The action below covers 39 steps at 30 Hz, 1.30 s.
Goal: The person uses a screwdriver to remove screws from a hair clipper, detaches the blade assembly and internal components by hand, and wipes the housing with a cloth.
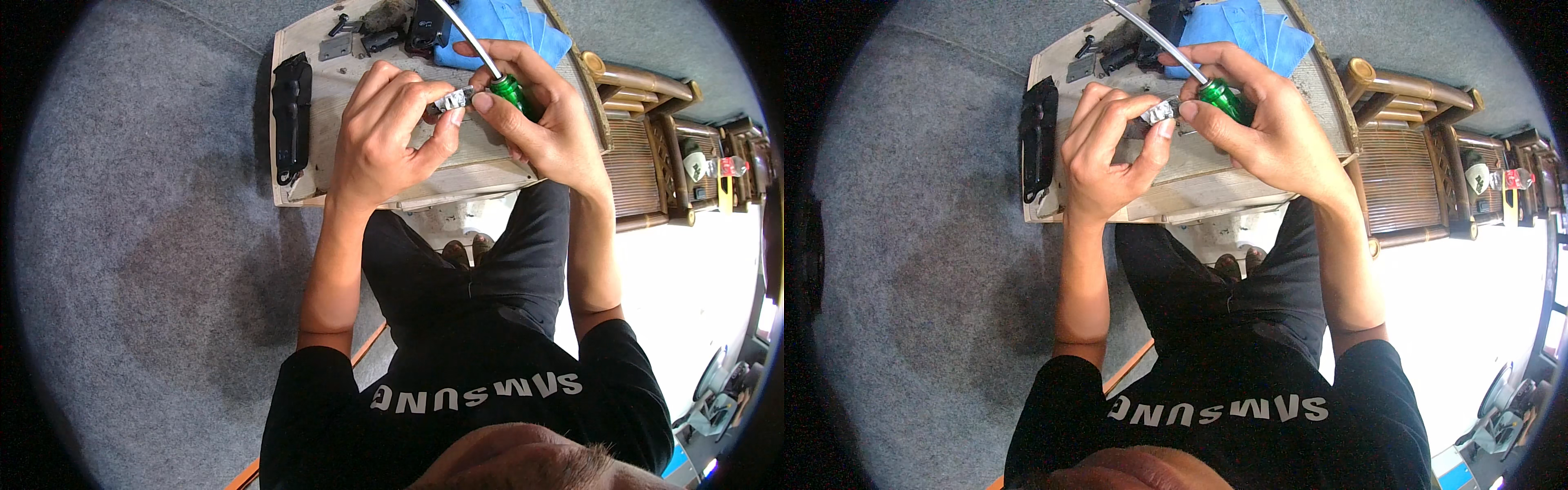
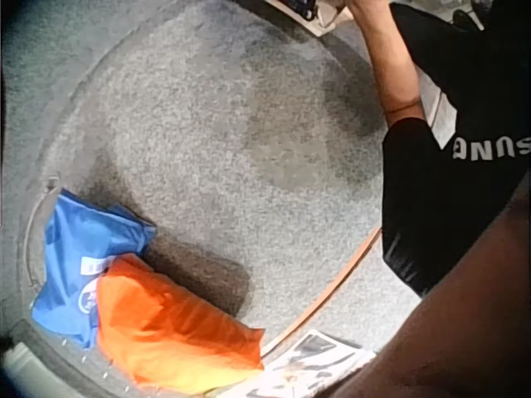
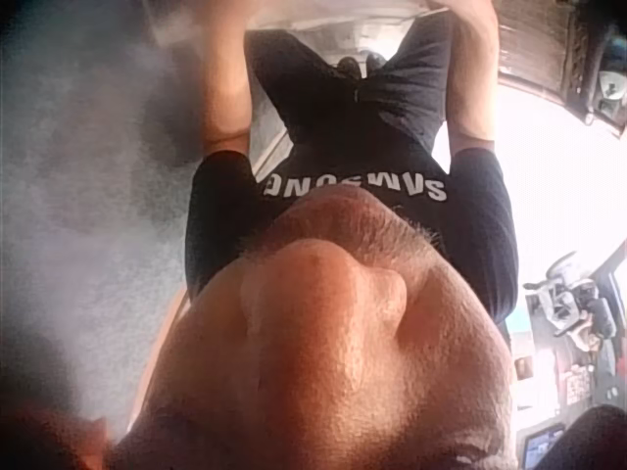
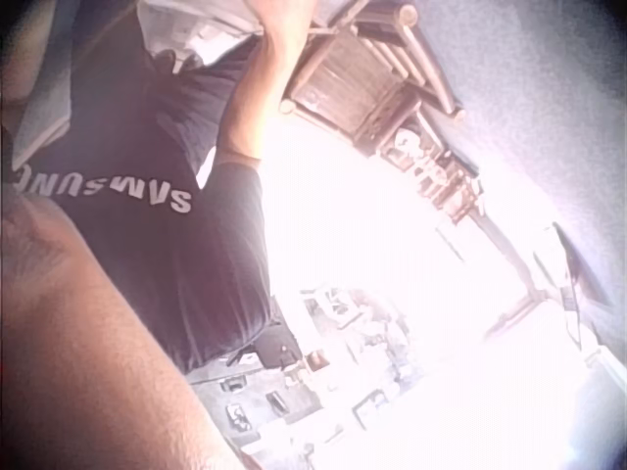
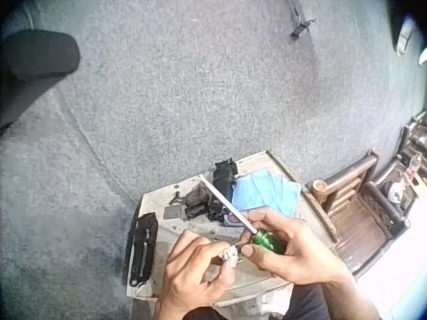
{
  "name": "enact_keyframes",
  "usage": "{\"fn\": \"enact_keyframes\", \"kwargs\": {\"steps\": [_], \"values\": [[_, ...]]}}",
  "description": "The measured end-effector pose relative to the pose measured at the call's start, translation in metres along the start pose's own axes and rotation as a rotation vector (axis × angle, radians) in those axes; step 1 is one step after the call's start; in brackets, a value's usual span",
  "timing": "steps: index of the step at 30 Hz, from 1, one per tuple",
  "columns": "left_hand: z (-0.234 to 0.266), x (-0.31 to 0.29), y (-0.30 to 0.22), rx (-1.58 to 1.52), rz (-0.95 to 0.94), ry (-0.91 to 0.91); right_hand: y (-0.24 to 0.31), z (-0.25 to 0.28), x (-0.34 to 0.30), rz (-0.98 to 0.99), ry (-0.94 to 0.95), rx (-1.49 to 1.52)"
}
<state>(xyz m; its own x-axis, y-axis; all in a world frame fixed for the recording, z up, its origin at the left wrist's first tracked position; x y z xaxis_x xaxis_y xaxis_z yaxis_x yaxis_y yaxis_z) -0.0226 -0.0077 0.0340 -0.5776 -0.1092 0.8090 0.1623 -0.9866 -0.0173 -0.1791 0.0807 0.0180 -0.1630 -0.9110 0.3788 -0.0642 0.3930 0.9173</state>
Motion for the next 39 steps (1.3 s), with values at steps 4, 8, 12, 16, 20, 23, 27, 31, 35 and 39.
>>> {"fn": "enact_keyframes", "kwargs": {"steps": [4,8,12,16,20,23,27,31,35,39], "values": [[-0.0004,-0.0009,0.0003,0.006,0.011,0.017,-0.0013,0.0012,-0.0002,-0.029,0.006,0.003],[-0.0026,-0.0011,0.0006,0.01,0.025,0.038,-0.0006,0.0012,-0.0005,-0.021,0.004,0.027],[-0.0034,-0.0015,0.0016,0.023,0.009,0.055,-0.0007,0.001,0.0002,0.018,0.005,0.01],[-0.0027,-0.0048,0.0007,0.019,0.055,0.088,-0.0015,-0.0007,0.0005,0.027,0.005,0.002],[-0.0026,-0.0046,0.0025,0.041,0.065,0.049,-0.0022,-0.0002,-0.0008,-0.078,-0.039,-0.021],[-0.0025,-0.0044,0.0021,0.08,0.067,0.102,-0.0021,0.0017,-0.0026,-0.182,-0.066,-0.027],[-0.0029,-0.0031,0.0014,0.085,0.042,0.073,-0.0028,-0.0009,-0.0007,-0.257,-0.066,-0.048],[-0.0021,-0.001,-0.0026,0.153,-0.014,0.077,0.0007,-0.0024,0.0,-0.112,-0.051,-0.123],[-0.0025,-0.0004,-0.0031,0.181,-0.041,0.11,0.002,-0.0022,-0.0007,-0.077,-0.039,-0.183],[-0.0025,-0.0015,-0.0034,0.179,-0.04,0.125,0.0034,-0.0017,-0.0013,-0.055,-0.021,-0.215]]}}
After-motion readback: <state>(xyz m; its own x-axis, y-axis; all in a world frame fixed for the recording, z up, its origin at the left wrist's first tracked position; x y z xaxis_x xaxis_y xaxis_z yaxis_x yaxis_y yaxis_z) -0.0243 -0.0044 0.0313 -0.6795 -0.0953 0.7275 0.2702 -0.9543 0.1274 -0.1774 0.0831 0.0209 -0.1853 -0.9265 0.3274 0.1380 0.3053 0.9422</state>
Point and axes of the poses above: each hand's wrist, its own x-axis towards the middle knuckle, its own z-axis out of the back of the hand, y = z × x, the point moved 4 cm from there along x, towards the middle knuckle, and after that the axes turned 15 degrees about x, right-handed, at the moved point
